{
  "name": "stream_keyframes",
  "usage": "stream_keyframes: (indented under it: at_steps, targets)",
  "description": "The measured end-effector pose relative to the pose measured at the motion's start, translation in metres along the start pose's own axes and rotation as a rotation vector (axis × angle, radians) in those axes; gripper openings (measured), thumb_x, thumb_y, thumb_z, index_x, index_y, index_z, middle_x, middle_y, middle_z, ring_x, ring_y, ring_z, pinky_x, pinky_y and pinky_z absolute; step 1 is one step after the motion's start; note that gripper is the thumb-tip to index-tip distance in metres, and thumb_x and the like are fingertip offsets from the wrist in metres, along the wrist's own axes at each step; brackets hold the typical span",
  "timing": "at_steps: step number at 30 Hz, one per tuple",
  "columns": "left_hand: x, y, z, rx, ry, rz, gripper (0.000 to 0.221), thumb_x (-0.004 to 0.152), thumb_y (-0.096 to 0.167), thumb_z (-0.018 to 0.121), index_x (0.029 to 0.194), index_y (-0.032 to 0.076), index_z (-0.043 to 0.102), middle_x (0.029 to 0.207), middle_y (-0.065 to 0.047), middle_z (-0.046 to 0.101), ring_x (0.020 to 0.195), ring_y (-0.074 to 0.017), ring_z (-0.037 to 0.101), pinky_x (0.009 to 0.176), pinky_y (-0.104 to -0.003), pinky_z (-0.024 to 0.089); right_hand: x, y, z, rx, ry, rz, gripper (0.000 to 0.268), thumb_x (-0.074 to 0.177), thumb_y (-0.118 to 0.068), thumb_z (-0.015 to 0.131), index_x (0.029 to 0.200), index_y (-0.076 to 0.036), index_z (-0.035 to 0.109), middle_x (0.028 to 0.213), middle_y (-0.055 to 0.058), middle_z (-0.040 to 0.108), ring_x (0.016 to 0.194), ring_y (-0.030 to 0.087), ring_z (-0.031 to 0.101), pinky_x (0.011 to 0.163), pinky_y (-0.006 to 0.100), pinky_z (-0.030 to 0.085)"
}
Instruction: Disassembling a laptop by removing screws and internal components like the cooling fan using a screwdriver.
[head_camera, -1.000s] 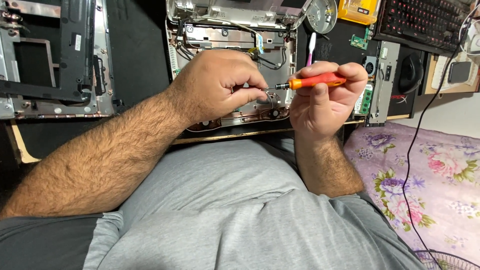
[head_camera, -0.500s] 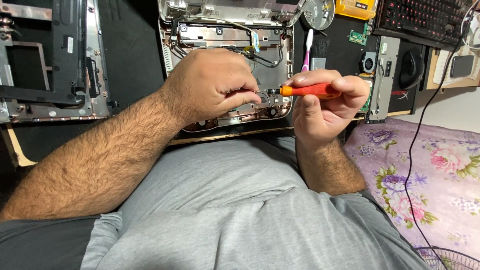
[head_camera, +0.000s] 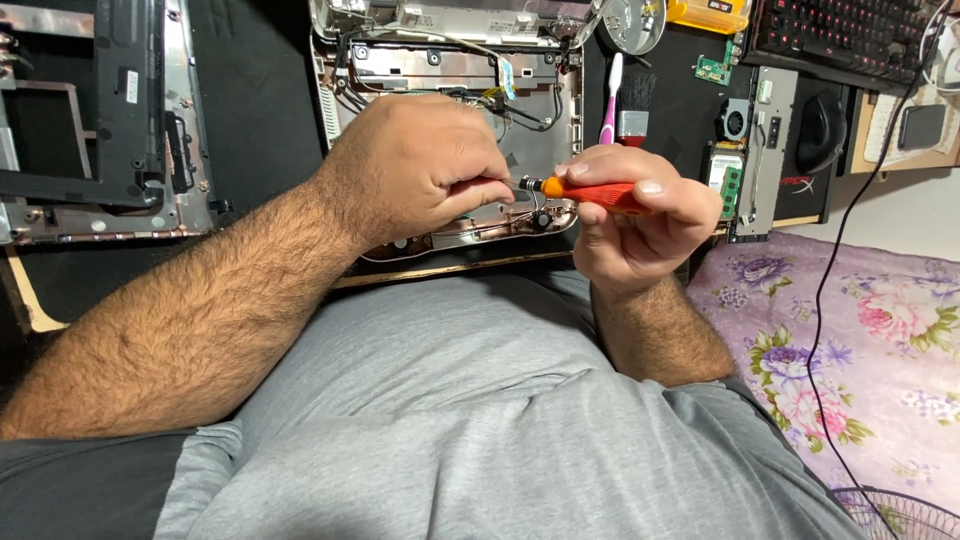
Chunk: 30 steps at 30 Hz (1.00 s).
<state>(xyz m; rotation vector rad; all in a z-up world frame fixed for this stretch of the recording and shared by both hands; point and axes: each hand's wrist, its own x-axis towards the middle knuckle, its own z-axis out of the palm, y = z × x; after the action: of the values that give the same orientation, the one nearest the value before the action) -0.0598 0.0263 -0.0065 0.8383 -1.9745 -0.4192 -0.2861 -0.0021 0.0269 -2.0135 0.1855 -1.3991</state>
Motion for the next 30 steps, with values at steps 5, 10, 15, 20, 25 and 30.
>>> stream_keyframes:
  at_steps: [5,10,15,20,25,30]
  targets:
    - [-0.001,-0.001,-0.003,0.015,-0.005,0.034,0.016,0.102,0.027,0.081,0.091,0.017,0.075,0.084,0.002,0.069,0.075,-0.0207,0.064,0.065,-0.035,0.050,-0.001,-0.003,0.002,0.007,0.008,0.034,0.037,0.100,0.002,0.061,0.131,-0.011,0.045,0.099,0.027,0.061,0.080,0.036,0.067,0.073,0.045,0.059]
    - [0.001,-0.005,-0.029,0.155,-0.207,-0.155,0.032,0.105,0.042,0.068,0.112,0.012,0.076,0.096,-0.004,0.068,0.087,-0.0216,0.065,0.059,-0.036,0.057,-0.010,-0.003,0.005,-0.006,0.030,0.047,0.036,0.100,0.000,0.062,0.130,-0.010,0.046,0.098,0.027,0.062,0.083,0.035,0.066,0.077,0.046,0.059]
    - [0.011,-0.001,-0.043,0.381,-0.553,-0.309,0.024,0.090,0.044,0.073,0.104,0.025,0.075,0.096,0.006,0.070,0.094,-0.0223,0.069,0.064,-0.046,0.058,-0.032,0.001,0.006,0.007,-0.150,0.110,0.044,0.098,0.005,0.064,0.136,-0.011,0.050,0.103,0.024,0.067,0.089,0.032,0.071,0.080,0.043,0.061]
    - [0.015,0.004,-0.030,0.434,-0.915,-0.383,0.031,0.082,0.045,0.069,0.104,0.023,0.072,0.097,0.003,0.067,0.092,-0.0287,0.071,0.066,-0.050,0.059,-0.037,0.001,0.010,-0.130,-0.314,0.116,0.041,0.102,0.004,0.063,0.135,-0.011,0.043,0.103,0.025,0.067,0.087,0.037,0.071,0.079,0.050,0.058]
    - [0.016,0.006,-0.025,0.486,-1.001,-0.404,0.035,0.084,0.054,0.073,0.101,0.023,0.075,0.095,0.002,0.069,0.090,-0.0273,0.072,0.070,-0.047,0.060,-0.038,0.005,0.011,-0.166,-0.369,0.118,0.041,0.103,0.005,0.063,0.135,-0.010,0.042,0.105,0.025,0.068,0.087,0.036,0.072,0.076,0.049,0.057]
    - [0.005,0.001,-0.020,0.522,-0.955,-0.340,0.022,0.089,0.046,0.065,0.098,0.030,0.078,0.092,0.007,0.067,0.090,-0.0243,0.071,0.069,-0.046,0.061,-0.039,0.008,0.014,-0.157,-0.368,0.120,0.038,0.103,0.003,0.063,0.133,-0.009,0.043,0.103,0.024,0.068,0.085,0.036,0.072,0.076,0.049,0.058]
